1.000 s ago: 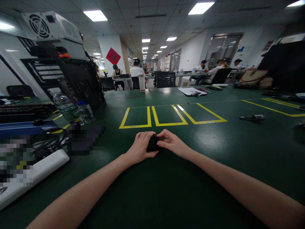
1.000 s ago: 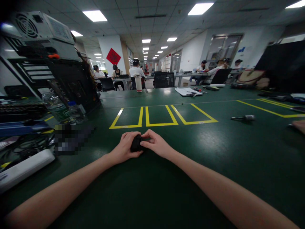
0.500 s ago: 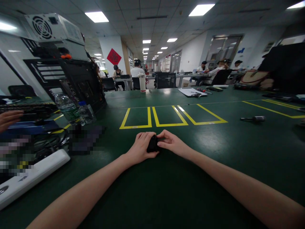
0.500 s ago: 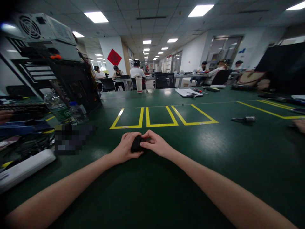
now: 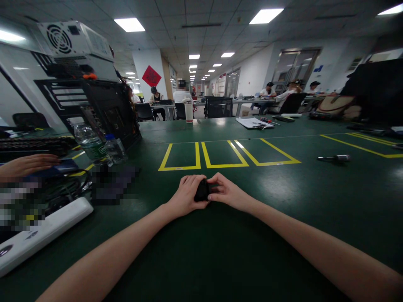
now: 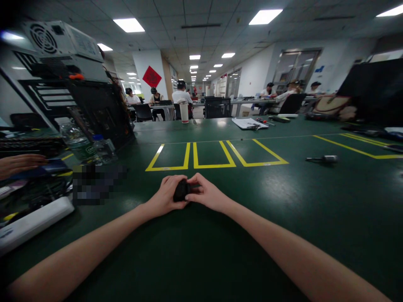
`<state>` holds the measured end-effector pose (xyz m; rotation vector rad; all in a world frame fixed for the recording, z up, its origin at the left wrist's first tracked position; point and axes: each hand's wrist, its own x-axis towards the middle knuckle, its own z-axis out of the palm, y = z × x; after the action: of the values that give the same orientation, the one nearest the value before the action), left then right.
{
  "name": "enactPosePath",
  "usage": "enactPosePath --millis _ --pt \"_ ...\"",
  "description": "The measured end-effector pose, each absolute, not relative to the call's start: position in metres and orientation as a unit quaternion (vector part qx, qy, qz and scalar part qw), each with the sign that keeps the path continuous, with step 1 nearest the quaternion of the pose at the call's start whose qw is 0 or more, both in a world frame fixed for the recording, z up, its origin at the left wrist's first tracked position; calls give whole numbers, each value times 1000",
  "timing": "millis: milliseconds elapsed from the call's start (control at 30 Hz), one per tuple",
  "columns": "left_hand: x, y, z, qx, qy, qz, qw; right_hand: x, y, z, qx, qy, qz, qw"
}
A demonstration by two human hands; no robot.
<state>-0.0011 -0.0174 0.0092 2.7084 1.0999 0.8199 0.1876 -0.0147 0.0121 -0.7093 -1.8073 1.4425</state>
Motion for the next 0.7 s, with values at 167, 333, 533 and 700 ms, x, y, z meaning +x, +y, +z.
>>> enactPosePath --millis 167,333,533,700 --pt "-1 -18 11 892 359 270 56 183 -11 8 -292 -699 526 386" --pt "-1 -18 10 891 363 267 62 185 -13 11 -312 -693 543 356" --pt "-2 -18 11 891 362 266 64 187 -21 18 -286 -697 563 340" --pt "-1 -18 11 889 364 268 65 184 -15 10 -296 -702 528 376"
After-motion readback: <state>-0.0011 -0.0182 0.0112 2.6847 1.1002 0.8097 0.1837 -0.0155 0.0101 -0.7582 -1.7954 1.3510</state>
